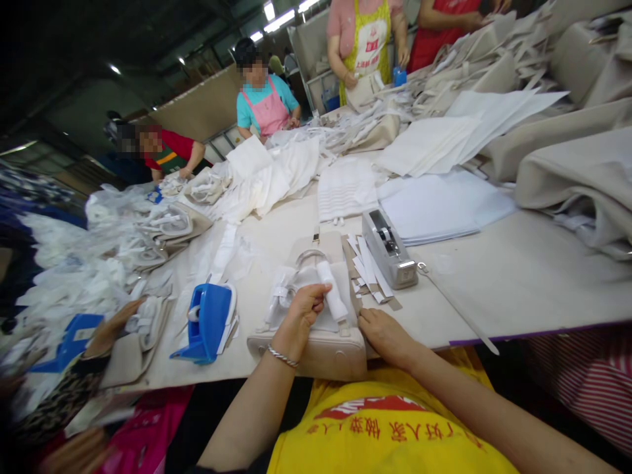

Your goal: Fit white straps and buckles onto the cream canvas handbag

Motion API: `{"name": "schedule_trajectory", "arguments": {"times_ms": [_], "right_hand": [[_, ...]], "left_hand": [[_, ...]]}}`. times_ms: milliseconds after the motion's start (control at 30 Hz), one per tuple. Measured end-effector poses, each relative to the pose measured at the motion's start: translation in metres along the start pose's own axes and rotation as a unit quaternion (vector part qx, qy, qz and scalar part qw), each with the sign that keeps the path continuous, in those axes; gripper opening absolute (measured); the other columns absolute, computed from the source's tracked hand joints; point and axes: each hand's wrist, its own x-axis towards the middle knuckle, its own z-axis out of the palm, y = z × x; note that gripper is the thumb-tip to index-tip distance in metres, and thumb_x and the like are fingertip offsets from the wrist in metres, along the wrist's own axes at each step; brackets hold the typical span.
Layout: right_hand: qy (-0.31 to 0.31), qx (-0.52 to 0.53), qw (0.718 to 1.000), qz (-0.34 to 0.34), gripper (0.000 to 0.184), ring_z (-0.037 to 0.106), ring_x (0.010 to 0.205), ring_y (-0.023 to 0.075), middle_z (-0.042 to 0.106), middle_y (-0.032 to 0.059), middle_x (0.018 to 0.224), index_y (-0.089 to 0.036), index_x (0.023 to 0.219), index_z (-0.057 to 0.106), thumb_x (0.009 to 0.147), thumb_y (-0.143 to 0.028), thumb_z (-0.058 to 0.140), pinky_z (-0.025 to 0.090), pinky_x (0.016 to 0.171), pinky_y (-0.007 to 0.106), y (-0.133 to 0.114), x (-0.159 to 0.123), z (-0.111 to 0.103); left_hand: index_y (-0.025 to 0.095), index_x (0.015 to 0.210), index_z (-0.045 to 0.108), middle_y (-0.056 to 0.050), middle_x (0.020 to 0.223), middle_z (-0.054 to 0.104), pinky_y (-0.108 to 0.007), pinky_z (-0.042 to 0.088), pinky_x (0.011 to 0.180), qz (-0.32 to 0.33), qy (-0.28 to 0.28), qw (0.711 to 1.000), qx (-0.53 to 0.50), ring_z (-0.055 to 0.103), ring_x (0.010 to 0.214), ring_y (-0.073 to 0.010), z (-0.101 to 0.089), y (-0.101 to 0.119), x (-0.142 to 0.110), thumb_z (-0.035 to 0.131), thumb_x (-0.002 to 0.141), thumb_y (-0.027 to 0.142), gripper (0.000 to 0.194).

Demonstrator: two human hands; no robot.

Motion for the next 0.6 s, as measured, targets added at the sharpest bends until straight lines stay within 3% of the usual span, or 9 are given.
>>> {"name": "schedule_trajectory", "arguments": {"times_ms": [67, 133, 233, 300, 367, 467, 600], "right_hand": [[0.039, 0.039, 0.994, 0.095, 0.014, 0.049, 0.069, 0.0164, 0.052, 0.0050, 0.073, -0.014, 0.075, 0.050, 0.079, -0.010, 0.037, 0.040, 0.064, 0.029, 0.005, -0.002, -0.005], [0.108, 0.107, 0.966, 0.209, 0.009, 0.050, 0.066, 0.0158, 0.053, 0.0034, 0.072, -0.016, 0.078, 0.049, 0.078, -0.016, 0.040, 0.040, 0.062, 0.029, 0.012, -0.007, -0.013], [0.204, 0.306, 0.869, 0.332, 0.016, 0.053, 0.063, 0.0145, 0.055, 0.0014, 0.075, -0.018, 0.089, 0.048, 0.074, -0.024, 0.046, 0.042, 0.057, 0.027, 0.023, -0.015, -0.026], [0.244, 0.437, 0.787, 0.361, 0.022, 0.052, 0.058, 0.0128, 0.055, 0.0008, 0.074, -0.017, 0.091, 0.049, 0.071, -0.027, 0.050, 0.041, 0.050, 0.024, 0.028, -0.019, -0.032], [0.246, 0.515, 0.737, 0.363, 0.025, 0.050, 0.055, 0.0111, 0.055, -0.0001, 0.068, -0.015, 0.090, 0.052, 0.069, -0.028, 0.054, 0.039, 0.048, 0.022, 0.028, -0.020, -0.038], [0.199, 0.554, 0.732, 0.343, 0.028, 0.050, 0.055, 0.0105, 0.056, -0.0003, 0.065, -0.015, 0.092, 0.056, 0.069, -0.029, 0.057, 0.038, 0.049, 0.021, 0.017, -0.013, -0.045], [0.106, 0.588, 0.760, 0.254, 0.030, 0.054, 0.065, 0.0119, 0.059, 0.0046, 0.090, -0.016, 0.097, 0.057, 0.072, -0.033, 0.056, 0.043, 0.059, 0.025, -0.009, 0.016, -0.052]], "left_hand": [[0.015, 0.051, 0.042, 0.009, 0.039, 0.030, -0.021, 0.006, 0.036, -0.004, 0.000, 1.000, -0.002, 0.017, 0.034, -0.0005, 0.001, 0.002, -0.002, 0.070, 0.047, 0.021, 0.029], [0.015, 0.051, 0.042, 0.009, 0.039, 0.029, -0.020, 0.005, 0.036, -0.007, 0.001, 1.000, -0.007, 0.018, 0.034, -0.0005, 0.003, 0.004, -0.004, 0.070, 0.047, 0.020, 0.028], [0.016, 0.050, 0.040, 0.009, 0.038, 0.027, -0.019, 0.006, 0.036, -0.010, 0.006, 1.000, -0.016, 0.018, 0.034, -0.0005, 0.003, 0.004, -0.005, 0.070, 0.046, 0.020, 0.031], [0.016, 0.049, 0.038, 0.010, 0.037, 0.026, -0.019, 0.005, 0.036, -0.012, 0.011, 1.000, -0.023, 0.018, 0.034, -0.0003, 0.003, 0.004, -0.003, 0.071, 0.046, 0.019, 0.033], [0.016, 0.049, 0.037, 0.010, 0.037, 0.025, -0.019, 0.004, 0.036, -0.017, 0.015, 0.999, -0.029, 0.016, 0.034, -0.0001, 0.002, 0.003, -0.002, 0.071, 0.046, 0.017, 0.034], [0.016, 0.049, 0.038, 0.010, 0.037, 0.026, -0.018, 0.005, 0.035, -0.026, 0.018, 0.999, -0.039, 0.017, 0.034, -0.0001, 0.002, 0.004, -0.002, 0.070, 0.046, 0.015, 0.032], [0.016, 0.048, 0.037, 0.009, 0.036, 0.027, -0.018, 0.007, 0.034, -0.049, 0.019, 0.997, -0.055, 0.017, 0.034, -0.0002, 0.004, 0.005, -0.004, 0.068, 0.048, 0.015, 0.031]]}}
